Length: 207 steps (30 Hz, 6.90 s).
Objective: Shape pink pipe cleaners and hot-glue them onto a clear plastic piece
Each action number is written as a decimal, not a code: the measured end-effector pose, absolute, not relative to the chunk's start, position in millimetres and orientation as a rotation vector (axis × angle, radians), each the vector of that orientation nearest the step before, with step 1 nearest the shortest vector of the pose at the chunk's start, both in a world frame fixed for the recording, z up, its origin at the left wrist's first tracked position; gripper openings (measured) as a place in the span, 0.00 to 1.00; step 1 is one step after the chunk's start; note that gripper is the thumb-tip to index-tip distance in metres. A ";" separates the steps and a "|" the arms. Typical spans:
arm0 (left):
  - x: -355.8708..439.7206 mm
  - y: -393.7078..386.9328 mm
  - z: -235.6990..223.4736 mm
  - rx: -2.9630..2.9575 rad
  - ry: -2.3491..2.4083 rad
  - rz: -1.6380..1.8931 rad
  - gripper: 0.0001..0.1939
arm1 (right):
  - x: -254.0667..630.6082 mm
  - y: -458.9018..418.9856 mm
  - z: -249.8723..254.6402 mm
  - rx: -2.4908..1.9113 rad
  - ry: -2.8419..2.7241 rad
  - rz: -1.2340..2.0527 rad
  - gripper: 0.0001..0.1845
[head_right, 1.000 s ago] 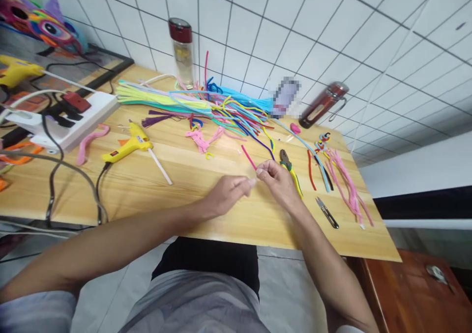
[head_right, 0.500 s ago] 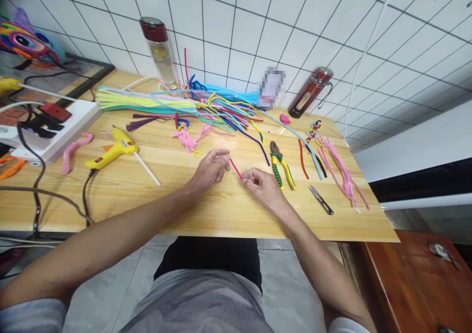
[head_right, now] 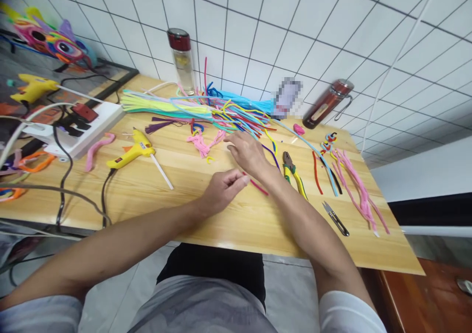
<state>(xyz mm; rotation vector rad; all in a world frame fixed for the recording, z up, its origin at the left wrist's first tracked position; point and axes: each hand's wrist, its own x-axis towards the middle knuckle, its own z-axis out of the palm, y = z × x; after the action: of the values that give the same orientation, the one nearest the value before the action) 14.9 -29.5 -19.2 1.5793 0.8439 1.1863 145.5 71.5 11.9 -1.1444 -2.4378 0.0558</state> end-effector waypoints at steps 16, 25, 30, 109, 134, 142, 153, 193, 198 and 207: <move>16.5 -27.6 -21.5 1.823 0.832 1.153 0.20 | 126.5 91.2 19.4 -1.209 -2.365 0.180 0.11; 10.1 -25.0 -15.9 1.632 0.916 1.267 0.18 | 194.1 34.3 35.9 -1.308 -1.809 0.867 0.09; 0.4 -13.5 -14.4 1.582 1.057 1.539 0.07 | 208.4 17.5 26.8 -1.352 -1.738 0.908 0.15; 5.7 -2.1 -32.1 1.663 1.066 1.244 0.06 | 195.9 -2.2 -7.6 -1.156 -1.641 0.691 0.16; 1.7 -4.9 -17.5 1.665 1.064 1.226 0.09 | 191.0 -5.7 -4.4 -1.233 -1.445 0.794 0.13; 7.5 -6.8 -20.6 1.311 0.808 1.167 0.14 | 181.9 -11.4 -8.1 -1.143 -1.541 1.014 0.23; -2.4 -4.9 -18.6 2.089 1.354 1.343 0.02 | 188.2 -5.9 -16.1 -1.215 -1.676 0.950 0.07; 0.6 -13.9 -16.8 2.302 1.246 1.260 0.23 | 196.1 7.0 -7.9 -0.969 -0.961 1.214 0.17; -0.4 -13.3 -8.0 2.010 1.129 1.243 0.12 | 178.5 -3.8 -1.2 -0.931 -1.000 1.255 0.22; -0.8 -1.4 -6.6 0.998 0.729 1.071 0.32 | 181.1 3.6 -1.0 -0.883 -1.007 1.242 0.21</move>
<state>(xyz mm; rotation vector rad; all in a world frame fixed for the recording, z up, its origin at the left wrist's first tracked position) -0.8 -1.4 -6.6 0.9984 0.7292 1.0708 181.1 3.6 -1.0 -0.8834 -1.0068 1.2422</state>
